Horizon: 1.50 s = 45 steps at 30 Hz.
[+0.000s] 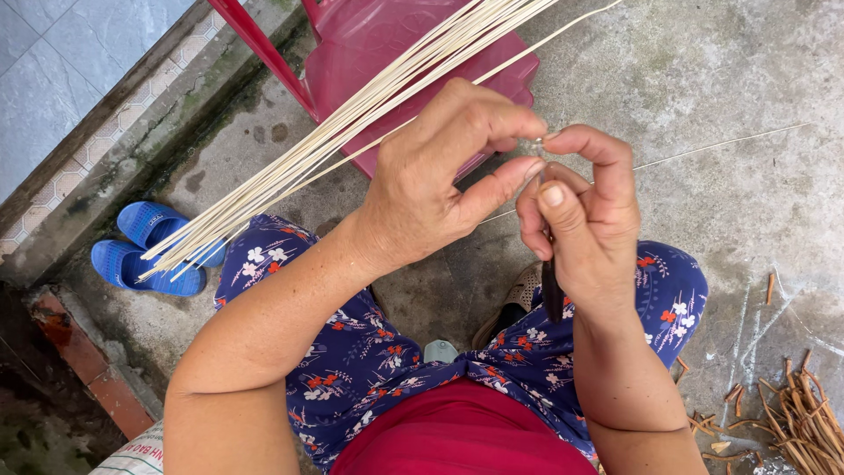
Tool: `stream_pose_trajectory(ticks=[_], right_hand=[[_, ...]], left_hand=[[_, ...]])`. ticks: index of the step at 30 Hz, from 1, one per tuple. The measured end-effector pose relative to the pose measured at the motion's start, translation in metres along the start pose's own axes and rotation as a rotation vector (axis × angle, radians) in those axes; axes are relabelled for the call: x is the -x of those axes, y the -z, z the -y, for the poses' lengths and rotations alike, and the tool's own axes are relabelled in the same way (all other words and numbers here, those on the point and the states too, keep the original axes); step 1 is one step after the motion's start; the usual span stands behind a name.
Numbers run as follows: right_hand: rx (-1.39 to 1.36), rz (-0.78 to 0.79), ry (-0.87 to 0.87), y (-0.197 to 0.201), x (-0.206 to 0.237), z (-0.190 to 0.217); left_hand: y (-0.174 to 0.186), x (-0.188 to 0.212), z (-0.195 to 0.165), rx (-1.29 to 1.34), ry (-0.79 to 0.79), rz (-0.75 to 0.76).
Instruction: The person sits on the floor and uses a knife to shave thin strips from bamboo rods. They hold the rods in one hand and carefully scrape the surface with the knife, producing fine shavings that fall to the floor.
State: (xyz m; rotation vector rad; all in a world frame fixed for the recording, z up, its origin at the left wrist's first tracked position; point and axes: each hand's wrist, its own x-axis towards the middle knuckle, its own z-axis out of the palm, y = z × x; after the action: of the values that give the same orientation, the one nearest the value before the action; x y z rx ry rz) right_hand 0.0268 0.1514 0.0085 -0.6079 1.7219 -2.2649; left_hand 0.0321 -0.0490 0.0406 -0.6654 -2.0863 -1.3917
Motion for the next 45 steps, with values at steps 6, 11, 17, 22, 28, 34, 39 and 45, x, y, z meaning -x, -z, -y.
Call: stream_pose_trajectory(ticks=[6,11,17,22,28,34,39,45], right_hand=[[0.148,-0.051,0.044,-0.005,0.002,-0.007],[0.133,-0.138,-0.009,-0.004,0.003,-0.009],[-0.016,-0.31,0.014,0.025,-0.022,-0.023],[-0.324,-0.326,0.116,0.073,-0.039,-0.023],[-0.26,-0.375,0.158,0.085,-0.032,-0.035],[-0.181,-0.35,0.13,0.077,-0.032,-0.031],[-0.092,-0.231,0.086,0.063,-0.03,-0.023],[-0.012,-0.097,0.009,0.047,-0.024,-0.014]], left_hand=[[0.003,0.003,0.0,-0.172,-0.109,-0.018],[0.005,0.008,0.004,-0.193,-0.155,-0.033],[0.018,0.023,0.007,-0.097,-0.114,-0.029],[0.051,0.032,0.016,-0.051,0.016,0.04],[0.077,0.036,0.024,0.358,0.424,-0.065],[0.079,0.024,0.019,-0.685,0.178,-0.121],[0.056,0.016,0.01,-0.757,-0.013,-0.048],[0.023,0.013,0.015,-0.344,0.251,0.149]])
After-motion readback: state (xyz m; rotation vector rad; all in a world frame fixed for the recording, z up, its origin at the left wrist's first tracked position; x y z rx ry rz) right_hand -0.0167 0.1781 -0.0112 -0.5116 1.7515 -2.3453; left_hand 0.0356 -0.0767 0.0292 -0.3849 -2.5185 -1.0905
